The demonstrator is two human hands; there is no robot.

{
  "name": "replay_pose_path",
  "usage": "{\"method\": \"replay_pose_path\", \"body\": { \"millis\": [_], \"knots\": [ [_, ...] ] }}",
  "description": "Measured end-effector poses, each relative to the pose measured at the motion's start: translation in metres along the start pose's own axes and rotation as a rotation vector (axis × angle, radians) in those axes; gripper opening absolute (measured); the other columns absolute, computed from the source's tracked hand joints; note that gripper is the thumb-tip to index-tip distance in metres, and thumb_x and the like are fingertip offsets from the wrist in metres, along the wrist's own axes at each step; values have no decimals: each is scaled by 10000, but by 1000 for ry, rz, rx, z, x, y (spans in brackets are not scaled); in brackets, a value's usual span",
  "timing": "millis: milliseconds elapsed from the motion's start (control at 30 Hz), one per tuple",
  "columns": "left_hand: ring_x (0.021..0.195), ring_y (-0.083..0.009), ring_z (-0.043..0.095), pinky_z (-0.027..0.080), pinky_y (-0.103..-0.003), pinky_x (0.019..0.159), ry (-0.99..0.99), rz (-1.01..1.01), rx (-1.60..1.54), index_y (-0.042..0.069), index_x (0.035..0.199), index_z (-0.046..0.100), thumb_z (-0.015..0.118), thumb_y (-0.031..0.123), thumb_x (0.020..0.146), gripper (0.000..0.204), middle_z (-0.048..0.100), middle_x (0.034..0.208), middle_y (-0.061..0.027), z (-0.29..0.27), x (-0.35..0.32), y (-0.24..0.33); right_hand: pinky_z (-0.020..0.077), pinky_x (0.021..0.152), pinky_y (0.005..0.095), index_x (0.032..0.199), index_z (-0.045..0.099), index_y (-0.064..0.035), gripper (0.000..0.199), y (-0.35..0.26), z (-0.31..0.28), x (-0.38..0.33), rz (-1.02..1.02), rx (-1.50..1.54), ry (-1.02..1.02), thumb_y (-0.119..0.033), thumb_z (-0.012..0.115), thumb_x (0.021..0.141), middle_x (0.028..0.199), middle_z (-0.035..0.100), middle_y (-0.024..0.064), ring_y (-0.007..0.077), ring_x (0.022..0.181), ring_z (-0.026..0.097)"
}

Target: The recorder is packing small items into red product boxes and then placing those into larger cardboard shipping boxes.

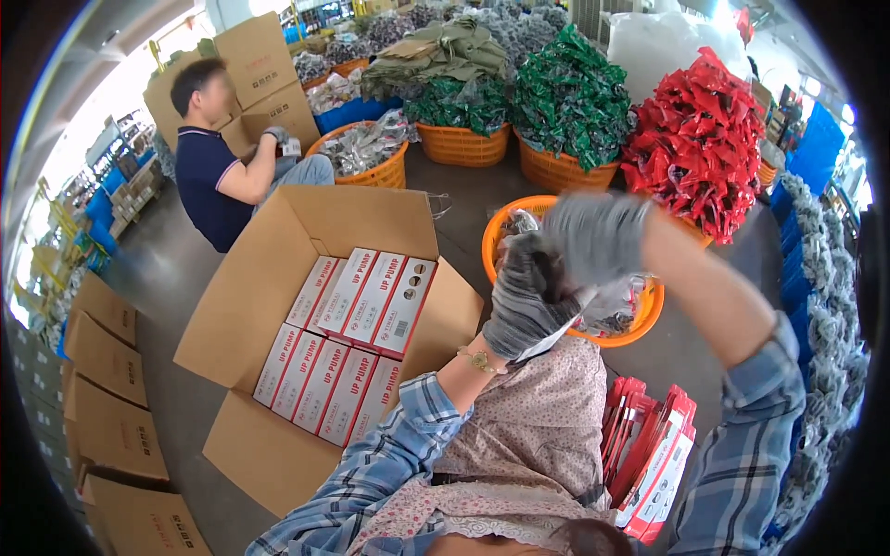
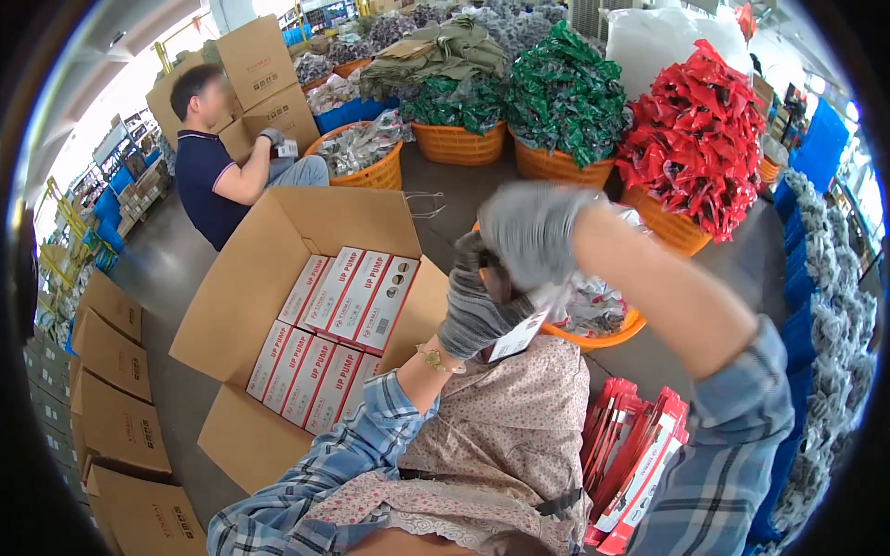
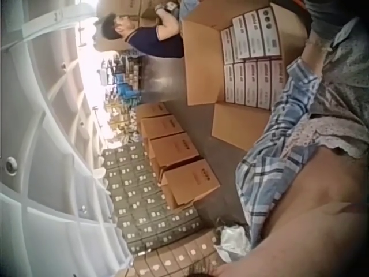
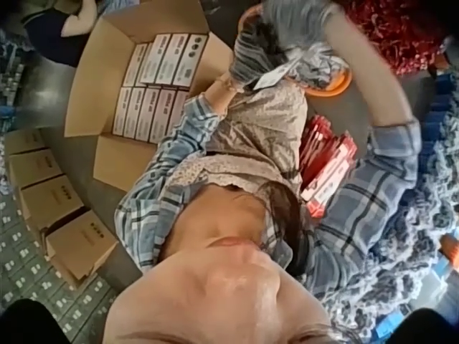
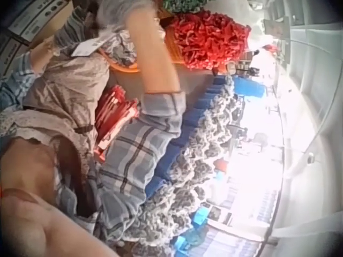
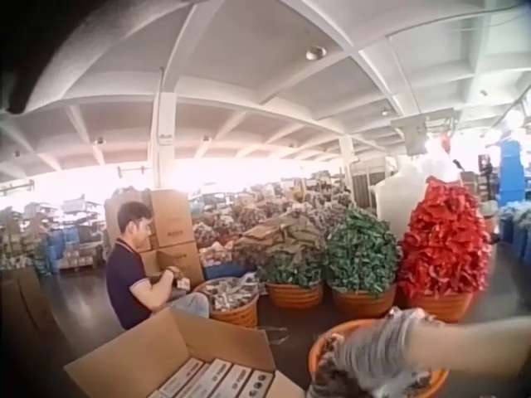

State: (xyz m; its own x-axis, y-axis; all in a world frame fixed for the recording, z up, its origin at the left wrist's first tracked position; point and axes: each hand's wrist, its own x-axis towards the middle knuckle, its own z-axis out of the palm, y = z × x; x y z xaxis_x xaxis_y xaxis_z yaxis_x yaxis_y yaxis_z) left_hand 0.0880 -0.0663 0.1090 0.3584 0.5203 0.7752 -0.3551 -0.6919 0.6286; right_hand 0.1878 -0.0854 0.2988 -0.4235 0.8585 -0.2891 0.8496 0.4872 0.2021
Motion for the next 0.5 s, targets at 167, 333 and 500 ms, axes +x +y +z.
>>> {"method": "replay_pose_path", "body": {
  "millis": [167,333,500],
  "knots": [
    [1076,-248,532,444,-353,930,50,180,86,72,1255,392,721,270,760,626,496,1212,-103,6,9,-10,507,637,394,751,620,-66,145,10,143,14,37,546,411,-203,593,790,781,644,138,305,708,632],
    [1139,-279,507,420,-372,964,115,-82,-92,64,1264,461,606,122,824,467,470,1297,-134,-26,1,-7,497,707,393,898,635,-8,229,-5,76,-36,-35,417,883,-222,633,816,834,653,138,293,746,628],
    [1179,-314,484,391,-383,999,177,-74,35,65,1284,499,554,50,843,444,419,1356,-173,-28,4,-2,441,949,366,1245,513,-9,423,-5,142,-19,250,1649,1083,-205,607,883,1163,592,86,217,1070,564]
  ]
}}
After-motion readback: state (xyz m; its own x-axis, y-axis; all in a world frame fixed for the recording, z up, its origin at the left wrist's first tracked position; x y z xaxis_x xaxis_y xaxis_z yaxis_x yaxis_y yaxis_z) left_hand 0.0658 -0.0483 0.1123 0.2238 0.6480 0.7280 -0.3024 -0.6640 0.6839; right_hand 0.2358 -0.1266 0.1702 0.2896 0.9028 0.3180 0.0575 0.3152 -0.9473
